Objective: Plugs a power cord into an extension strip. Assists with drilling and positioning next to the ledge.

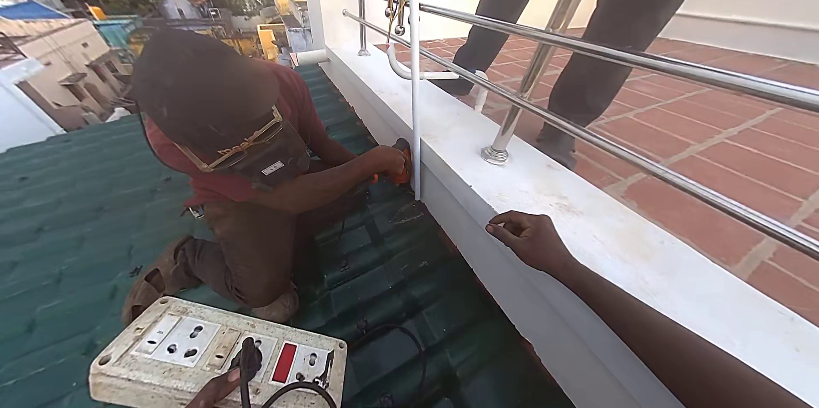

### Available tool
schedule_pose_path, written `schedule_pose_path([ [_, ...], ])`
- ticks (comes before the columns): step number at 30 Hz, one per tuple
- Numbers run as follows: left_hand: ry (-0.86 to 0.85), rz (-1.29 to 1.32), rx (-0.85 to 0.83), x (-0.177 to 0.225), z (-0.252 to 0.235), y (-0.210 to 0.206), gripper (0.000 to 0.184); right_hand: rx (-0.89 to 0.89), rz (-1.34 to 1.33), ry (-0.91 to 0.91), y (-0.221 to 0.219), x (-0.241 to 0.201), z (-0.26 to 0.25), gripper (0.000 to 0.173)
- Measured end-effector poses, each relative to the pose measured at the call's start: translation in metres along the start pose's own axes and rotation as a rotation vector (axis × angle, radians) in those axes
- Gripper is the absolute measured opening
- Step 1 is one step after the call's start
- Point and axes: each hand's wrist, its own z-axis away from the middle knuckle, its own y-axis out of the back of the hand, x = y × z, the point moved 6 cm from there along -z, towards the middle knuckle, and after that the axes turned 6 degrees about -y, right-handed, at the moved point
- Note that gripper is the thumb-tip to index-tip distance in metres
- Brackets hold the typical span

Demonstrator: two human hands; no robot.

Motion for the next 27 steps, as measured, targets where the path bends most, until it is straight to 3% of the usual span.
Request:
schedule_pose_path([
  [4,-0.103,0.087,-0.219,-0.023,-0.044,0.035,0.014,-0.008,0.003,-0.012,-0.001,0.002,0.001,0.021],
  [7,0.054,-0.046,0.068,0.002,0.001,0.001,0.018,-0.001,0.008,0.002,-0.002,-0.001,0.002,0.021],
  [10,-0.097,0.073,-0.221,-0.023,-0.046,0.038,0.011,-0.012,0.008,-0.013,-0.002,0.001,0.002,0.020],
  [13,-0.127,0.086,-0.227,-0.027,-0.056,0.046,0.009,-0.004,0.001,-0.016,-0.001,0.002,0.001,0.018],
  [15,-0.116,0.093,-0.218,-0.022,-0.045,0.040,0.009,-0.007,-0.001,-0.021,-0.001,0.001,0.001,0.018],
  [18,-0.023,0.018,-0.019,0.008,0.015,-0.004,0.017,0.000,0.011,-0.008,-0.001,-0.001,0.001,0.020],
  [21,-0.005,0.005,0.013,0.015,0.027,-0.013,0.017,-0.007,0.016,-0.021,-0.002,-0.001,0.001,0.021],
  [25,-0.106,0.113,-0.214,-0.020,-0.044,0.041,0.011,-0.007,0.024,-0.029,-0.001,0.000,0.001,0.020],
  [27,-0.115,0.113,-0.217,-0.024,-0.050,0.046,0.011,-0.010,0.031,-0.030,-0.001,-0.001,0.002,0.020],
])
